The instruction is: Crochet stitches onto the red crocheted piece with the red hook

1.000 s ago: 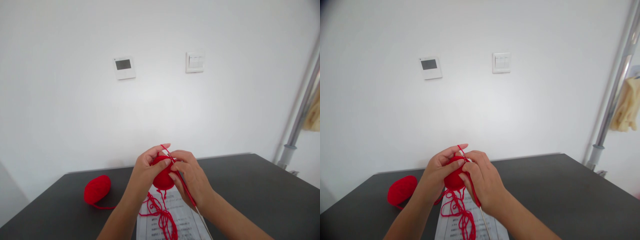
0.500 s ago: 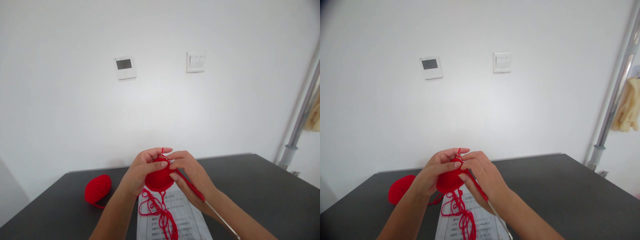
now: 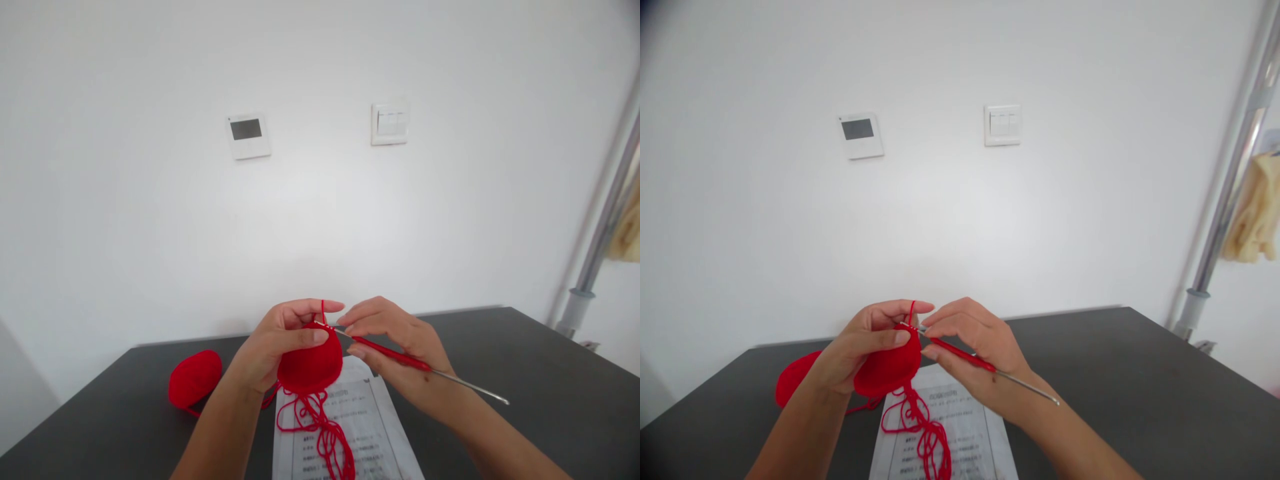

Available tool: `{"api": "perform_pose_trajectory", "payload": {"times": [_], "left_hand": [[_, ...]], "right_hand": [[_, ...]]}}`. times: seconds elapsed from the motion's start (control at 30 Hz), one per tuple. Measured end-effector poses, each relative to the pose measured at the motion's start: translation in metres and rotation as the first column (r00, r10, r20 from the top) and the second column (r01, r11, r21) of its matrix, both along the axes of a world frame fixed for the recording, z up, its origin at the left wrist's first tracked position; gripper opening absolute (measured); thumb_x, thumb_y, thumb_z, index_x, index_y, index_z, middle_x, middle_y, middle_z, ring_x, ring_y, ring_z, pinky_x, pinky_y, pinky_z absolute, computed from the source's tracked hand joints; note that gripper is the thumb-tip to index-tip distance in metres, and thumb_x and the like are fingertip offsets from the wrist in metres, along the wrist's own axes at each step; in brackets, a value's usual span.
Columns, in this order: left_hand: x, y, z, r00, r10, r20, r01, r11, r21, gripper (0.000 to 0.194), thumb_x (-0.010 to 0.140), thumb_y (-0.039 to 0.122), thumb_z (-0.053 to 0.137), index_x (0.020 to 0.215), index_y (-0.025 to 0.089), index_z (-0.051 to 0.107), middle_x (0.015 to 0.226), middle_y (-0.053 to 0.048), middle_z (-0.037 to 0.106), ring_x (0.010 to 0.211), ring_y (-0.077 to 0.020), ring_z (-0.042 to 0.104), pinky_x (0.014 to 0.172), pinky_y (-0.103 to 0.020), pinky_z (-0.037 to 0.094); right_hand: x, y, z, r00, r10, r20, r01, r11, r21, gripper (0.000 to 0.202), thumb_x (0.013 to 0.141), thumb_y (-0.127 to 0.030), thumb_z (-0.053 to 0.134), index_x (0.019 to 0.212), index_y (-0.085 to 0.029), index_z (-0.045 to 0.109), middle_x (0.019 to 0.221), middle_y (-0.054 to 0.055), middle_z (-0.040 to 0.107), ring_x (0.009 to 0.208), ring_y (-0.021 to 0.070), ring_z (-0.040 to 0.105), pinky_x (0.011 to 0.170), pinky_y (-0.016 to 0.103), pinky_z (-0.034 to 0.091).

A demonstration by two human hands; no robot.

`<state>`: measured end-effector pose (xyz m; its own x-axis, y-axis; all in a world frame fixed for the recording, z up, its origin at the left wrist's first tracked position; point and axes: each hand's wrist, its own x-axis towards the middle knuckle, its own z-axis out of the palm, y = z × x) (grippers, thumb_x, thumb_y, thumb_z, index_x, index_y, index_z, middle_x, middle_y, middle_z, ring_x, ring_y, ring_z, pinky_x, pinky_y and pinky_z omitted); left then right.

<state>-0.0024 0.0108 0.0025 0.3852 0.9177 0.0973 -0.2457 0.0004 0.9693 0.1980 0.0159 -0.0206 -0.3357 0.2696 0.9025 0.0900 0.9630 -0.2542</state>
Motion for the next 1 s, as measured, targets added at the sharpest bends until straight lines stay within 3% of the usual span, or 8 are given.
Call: {"api": "perform_pose_trajectory", "payload": {"times": [0.27,0.57,0.73,1.0], "left_hand": [[0.001,0.002,-0.005,1.0,-0.016,-0.015,0.017,1.0,0.016,0.041,0.059,0.022,0.087,0.099,0.02,0.076,0.077,-0.003,0.071,0.063,-0.0108,0.064,0.061,-0.02,0.047],[-0.006,-0.001,0.002,1.0,0.024,-0.02,-0.023,0.998,0.064,0.039,0.06,0.024,0.086,0.098,0.02,0.077,0.071,0.0,0.064,0.056,-0.0082,0.059,0.053,-0.017,0.043],[-0.012,-0.001,0.008,1.0,-0.001,0.008,0.001,0.998,0.056,0.037,0.059,0.023,0.085,0.095,0.018,0.078,0.068,0.0,0.062,0.051,-0.0061,0.056,0.047,-0.014,0.04],[-0.017,0.002,0.005,0.997,-0.067,-0.031,0.067,0.998,0.007,0.035,0.057,0.019,0.083,0.091,0.015,0.078,0.062,0.0,0.061,0.046,-0.0062,0.053,0.045,-0.016,0.034]], "right_hand": [[-0.005,0.0,0.0,0.998,0.071,0.0,-0.07,0.991,0.115,0.016,0.09,-0.011,0.06,0.104,-0.018,0.062,0.093,0.009,0.071,0.091,0.0179,0.066,0.079,0.033,0.057],[-0.006,-0.004,0.004,1.0,0.014,0.0,-0.014,0.985,0.175,0.017,0.089,-0.009,0.059,0.104,-0.015,0.063,0.096,0.012,0.073,0.093,0.0192,0.068,0.08,0.033,0.058],[-0.007,-0.009,0.006,0.999,0.038,-0.026,-0.036,0.995,0.092,0.018,0.087,-0.004,0.059,0.1,-0.015,0.065,0.098,0.012,0.074,0.094,0.0191,0.069,0.08,0.032,0.058],[-0.008,-0.008,-0.004,0.969,0.159,-0.187,-0.2,0.953,-0.226,0.02,0.086,-0.01,0.064,0.098,-0.024,0.07,0.095,0.005,0.076,0.089,0.0191,0.071,0.079,0.034,0.058]]}}
